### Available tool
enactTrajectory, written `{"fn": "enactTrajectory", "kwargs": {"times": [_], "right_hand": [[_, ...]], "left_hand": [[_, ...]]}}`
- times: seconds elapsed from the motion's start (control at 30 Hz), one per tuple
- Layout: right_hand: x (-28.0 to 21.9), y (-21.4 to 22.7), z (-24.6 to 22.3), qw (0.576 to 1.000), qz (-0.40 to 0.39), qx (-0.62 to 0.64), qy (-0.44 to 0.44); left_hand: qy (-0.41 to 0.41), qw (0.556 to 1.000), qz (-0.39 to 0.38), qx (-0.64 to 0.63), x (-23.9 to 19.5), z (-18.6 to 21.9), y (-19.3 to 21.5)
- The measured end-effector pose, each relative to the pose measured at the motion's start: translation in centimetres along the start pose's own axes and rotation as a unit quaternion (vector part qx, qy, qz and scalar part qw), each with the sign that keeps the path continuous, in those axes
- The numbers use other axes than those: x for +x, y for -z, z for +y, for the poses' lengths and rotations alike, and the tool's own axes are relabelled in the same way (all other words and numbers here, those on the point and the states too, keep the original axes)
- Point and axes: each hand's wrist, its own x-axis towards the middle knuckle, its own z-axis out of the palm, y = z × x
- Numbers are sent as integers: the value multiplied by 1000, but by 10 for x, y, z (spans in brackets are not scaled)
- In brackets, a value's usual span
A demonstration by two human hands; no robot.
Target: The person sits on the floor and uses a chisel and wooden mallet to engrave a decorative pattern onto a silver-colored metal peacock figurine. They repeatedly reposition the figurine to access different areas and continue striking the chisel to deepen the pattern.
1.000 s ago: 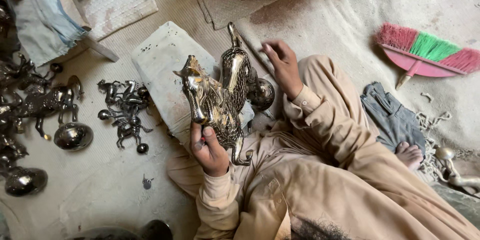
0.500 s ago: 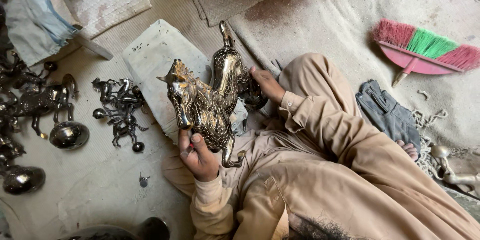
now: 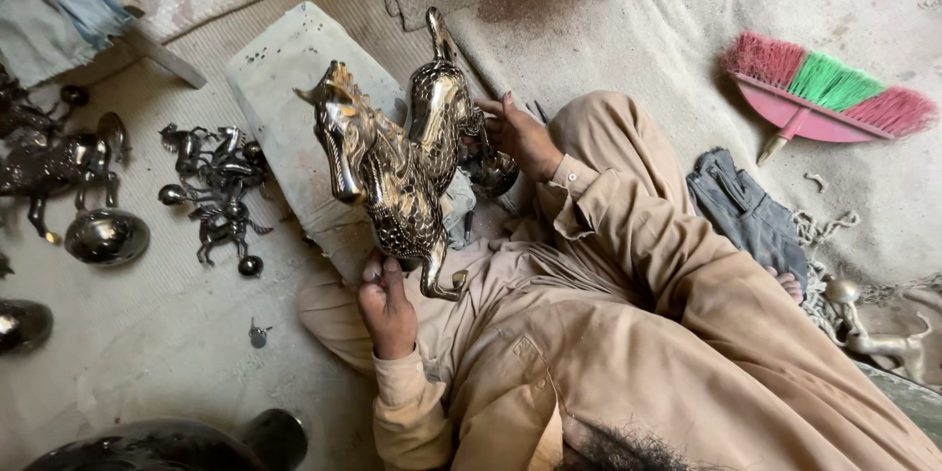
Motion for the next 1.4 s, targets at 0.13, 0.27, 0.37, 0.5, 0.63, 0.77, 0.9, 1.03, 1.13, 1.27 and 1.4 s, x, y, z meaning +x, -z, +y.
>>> {"fn": "enactTrajectory", "kwargs": {"times": [0.13,0.27,0.37,0.5,0.63,0.77,0.9,1.03,1.13,1.27,1.4], "right_hand": [[-9,-11,-16,999,-21,14,35],[-11,-19,-24,1000,2,-26,8],[-4,-18,-19,1000,16,-5,-4],[9,-9,0,997,-22,67,28],[10,-5,9,998,28,49,21],[-5,-12,10,989,122,29,81],[-19,-18,-11,974,136,0,184],[-42,-34,-35,947,135,-46,288],[-54,-74,-60,922,148,-112,340],[-58,-134,-86,878,110,-218,412],[-40,-180,-86,913,-38,-78,399]], "left_hand": [[5,1000,-4,-4,-3,-10,0],[11,1000,-9,3,1,-15,1],[-10,999,-14,41,1,-20,0],[-2,998,-38,41,-5,-17,-3],[-15,996,-56,66,-21,-18,-13],[65,991,-69,-98,-41,-33,-26],[18,996,-34,-78,-46,-44,-27],[52,967,-8,-251,-50,-47,-21],[11,972,-1,-233,-37,-35,-8],[-51,976,18,-213,-22,-17,14],[-124,972,51,-194,-10,-4,47]]}}
